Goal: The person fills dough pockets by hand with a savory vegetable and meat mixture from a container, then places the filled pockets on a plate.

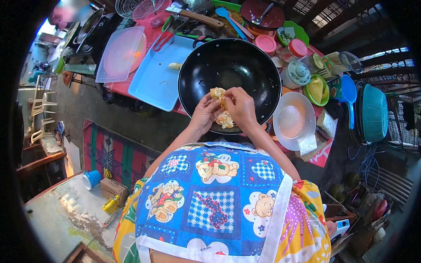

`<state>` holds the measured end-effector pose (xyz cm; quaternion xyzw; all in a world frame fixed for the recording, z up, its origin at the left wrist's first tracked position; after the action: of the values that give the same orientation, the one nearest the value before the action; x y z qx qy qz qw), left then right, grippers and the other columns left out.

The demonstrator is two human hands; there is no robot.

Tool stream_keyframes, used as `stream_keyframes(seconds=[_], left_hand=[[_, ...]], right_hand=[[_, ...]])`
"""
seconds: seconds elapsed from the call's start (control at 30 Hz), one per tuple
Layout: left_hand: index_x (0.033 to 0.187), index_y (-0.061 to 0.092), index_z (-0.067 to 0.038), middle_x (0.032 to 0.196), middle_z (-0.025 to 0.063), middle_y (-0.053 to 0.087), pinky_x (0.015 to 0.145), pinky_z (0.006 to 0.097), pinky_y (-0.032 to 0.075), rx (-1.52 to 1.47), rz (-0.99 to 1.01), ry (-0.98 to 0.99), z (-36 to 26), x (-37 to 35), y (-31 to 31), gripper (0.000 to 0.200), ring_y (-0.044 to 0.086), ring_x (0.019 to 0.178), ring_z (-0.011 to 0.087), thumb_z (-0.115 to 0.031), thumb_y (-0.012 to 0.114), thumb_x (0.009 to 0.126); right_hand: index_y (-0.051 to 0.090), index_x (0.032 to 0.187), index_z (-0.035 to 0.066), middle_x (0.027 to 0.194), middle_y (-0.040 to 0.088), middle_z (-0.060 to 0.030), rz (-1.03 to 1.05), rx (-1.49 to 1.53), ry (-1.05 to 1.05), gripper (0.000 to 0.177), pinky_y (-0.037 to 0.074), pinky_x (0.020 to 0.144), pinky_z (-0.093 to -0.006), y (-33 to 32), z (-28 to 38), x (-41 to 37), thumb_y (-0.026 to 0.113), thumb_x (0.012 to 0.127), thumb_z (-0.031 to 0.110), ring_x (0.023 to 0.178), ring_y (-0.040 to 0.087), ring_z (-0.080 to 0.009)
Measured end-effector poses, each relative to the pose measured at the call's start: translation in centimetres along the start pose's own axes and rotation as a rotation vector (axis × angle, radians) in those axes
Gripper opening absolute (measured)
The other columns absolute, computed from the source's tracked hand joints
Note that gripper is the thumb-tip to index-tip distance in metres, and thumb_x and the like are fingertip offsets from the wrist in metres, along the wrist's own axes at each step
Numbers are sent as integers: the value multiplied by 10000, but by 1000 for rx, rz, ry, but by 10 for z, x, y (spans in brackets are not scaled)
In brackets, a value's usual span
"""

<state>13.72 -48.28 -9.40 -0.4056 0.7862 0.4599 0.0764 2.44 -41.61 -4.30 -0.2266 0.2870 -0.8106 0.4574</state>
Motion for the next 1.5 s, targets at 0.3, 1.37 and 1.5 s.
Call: stream_keyframes(seconds=[0.3, 1.37, 1.5], left_hand=[[1171, 400, -24, 1077, 95, 513, 805, 248, 495, 23, 65, 5, -2, 2, -1, 354, 556, 949, 165, 0, 510, 835], [1184, 414, -32, 1074, 79, 523, 791, 229, 497, 107, 94, -4, -14, 4, 1, 366, 557, 947, 144, -13, 521, 834], [1190, 414, -44, 1074, 69, 523, 787, 237, 499, 122, 107, -26, -10, 6, -2, 377, 556, 946, 144, -24, 531, 832]], right_hand=[[565, 816, -12, 790, 564, -134, -81, 100, -22, 116, 469, 604, -324, 14, -8, -3, 589, 714, 37, 670, 573, -303], [573, 806, -23, 699, 594, -102, 39, 285, 113, 106, 457, 580, -258, 10, -10, 4, 611, 721, 27, 638, 587, -151], [575, 806, -31, 706, 610, -102, -20, 29, -26, 106, 462, 590, -251, 12, -3, 6, 612, 740, 42, 654, 588, -117]])
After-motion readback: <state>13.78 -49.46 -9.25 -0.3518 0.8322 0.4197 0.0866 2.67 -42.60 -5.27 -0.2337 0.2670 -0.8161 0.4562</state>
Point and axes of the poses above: each hand's wrist, its own x-axis towards the middle knuckle, its own y-axis out of the palm, z = x × y, the point moved 1 cm from there along x, towards the middle knuckle
